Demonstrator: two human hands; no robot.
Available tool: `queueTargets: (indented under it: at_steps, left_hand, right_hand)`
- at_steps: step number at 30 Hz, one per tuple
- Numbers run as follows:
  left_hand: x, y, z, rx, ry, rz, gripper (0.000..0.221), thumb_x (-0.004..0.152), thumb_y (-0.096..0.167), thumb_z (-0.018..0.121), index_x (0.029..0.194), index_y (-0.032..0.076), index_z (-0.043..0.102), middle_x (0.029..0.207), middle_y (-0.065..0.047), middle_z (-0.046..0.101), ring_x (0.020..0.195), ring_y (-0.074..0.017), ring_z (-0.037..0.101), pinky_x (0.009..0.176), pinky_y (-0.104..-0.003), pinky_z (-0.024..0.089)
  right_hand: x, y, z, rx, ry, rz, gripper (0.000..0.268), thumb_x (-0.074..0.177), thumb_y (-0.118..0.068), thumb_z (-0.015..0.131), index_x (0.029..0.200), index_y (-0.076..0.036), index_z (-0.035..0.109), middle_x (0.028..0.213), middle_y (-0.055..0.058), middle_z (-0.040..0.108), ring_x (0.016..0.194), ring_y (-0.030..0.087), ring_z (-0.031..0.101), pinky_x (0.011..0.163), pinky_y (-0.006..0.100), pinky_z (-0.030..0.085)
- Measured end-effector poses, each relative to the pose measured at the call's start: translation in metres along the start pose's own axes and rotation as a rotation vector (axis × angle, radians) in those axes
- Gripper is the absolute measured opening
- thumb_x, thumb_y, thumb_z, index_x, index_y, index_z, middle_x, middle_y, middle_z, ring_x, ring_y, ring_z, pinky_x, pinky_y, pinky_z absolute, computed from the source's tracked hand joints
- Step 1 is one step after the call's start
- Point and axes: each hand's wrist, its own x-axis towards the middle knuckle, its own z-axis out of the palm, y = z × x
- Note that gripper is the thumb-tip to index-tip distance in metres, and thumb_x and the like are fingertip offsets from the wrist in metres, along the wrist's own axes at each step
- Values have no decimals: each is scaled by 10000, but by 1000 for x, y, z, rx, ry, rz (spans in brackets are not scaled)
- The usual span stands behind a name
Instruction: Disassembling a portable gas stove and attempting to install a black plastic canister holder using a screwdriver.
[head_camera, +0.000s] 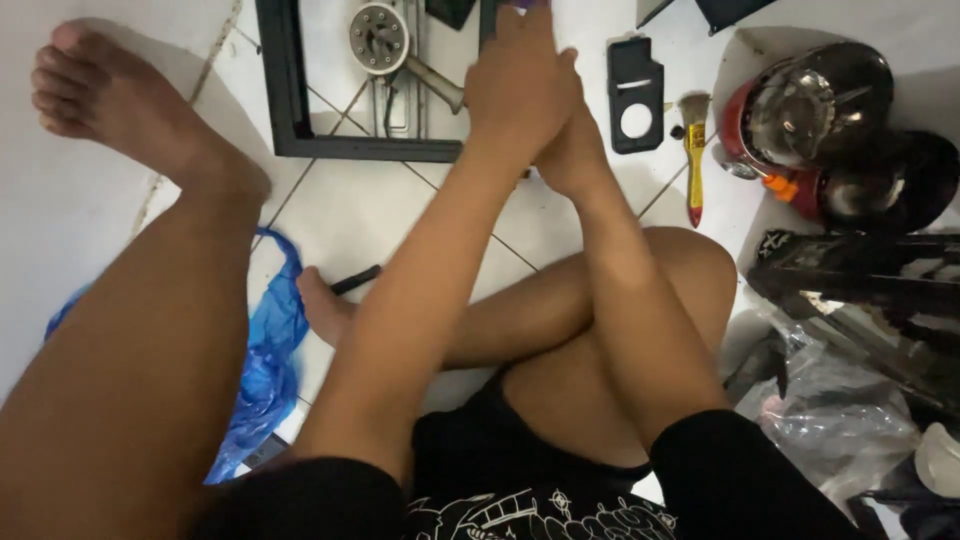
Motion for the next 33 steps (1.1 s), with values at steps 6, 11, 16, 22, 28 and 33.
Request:
queueTargets:
  at_steps: [6,11,16,22,28,33]
  left_hand:
    - [57,-13,52,209,217,292,123,811,188,681,832,82,739,797,-157,727,643,-362,686,541,-480,560]
    - [72,-8,52,174,230,313,129,817,190,675,826,76,734,777,-148,724,623,-348,674,535,-468,551]
    - [71,-9,60,125,218,327,136,822,192,669,820,70,729,757,-138,720,603,-334,662,529,-456,543]
    - [71,-31,67,66,235,331,146,829,195,662,813,63,723,733,-127,716,579,-317,647,521,-441,532]
    - [58,-86,71,6,265,313,157,835,197,655,805,56,717,709,-115,712,555,-300,633,514,-426,522]
    - [79,-52,67,-55,278,302,167,841,200,649,799,50,712,689,-105,709,536,-286,622,508,-413,514]
  right_hand:
    - [15,-55,-18,-29,-83,346,839,915,-142,746,1567,-110,220,1045,110,695,949,196,698,746,309,584]
    - [25,-38,-26,-16,-148,389,940,867,-109,765,1607,-141,185,1020,169,742,822,232,724,684,327,567]
    - [27,-30,-29,5,-198,386,973,871,-78,737,1620,-148,121,982,183,768,830,261,767,706,328,580]
    - [31,-35,-22,69,-256,476,1059,816,-56,768,1626,-128,88,1264,183,715,983,261,763,794,343,614]
    - [32,-40,-23,174,-275,426,1056,818,6,728,1623,-126,57,1382,206,647,1155,303,719,922,363,590]
    - [33,-37,-19,214,-313,477,1067,770,12,759,1604,-99,102,1392,182,625,1213,293,678,976,386,573]
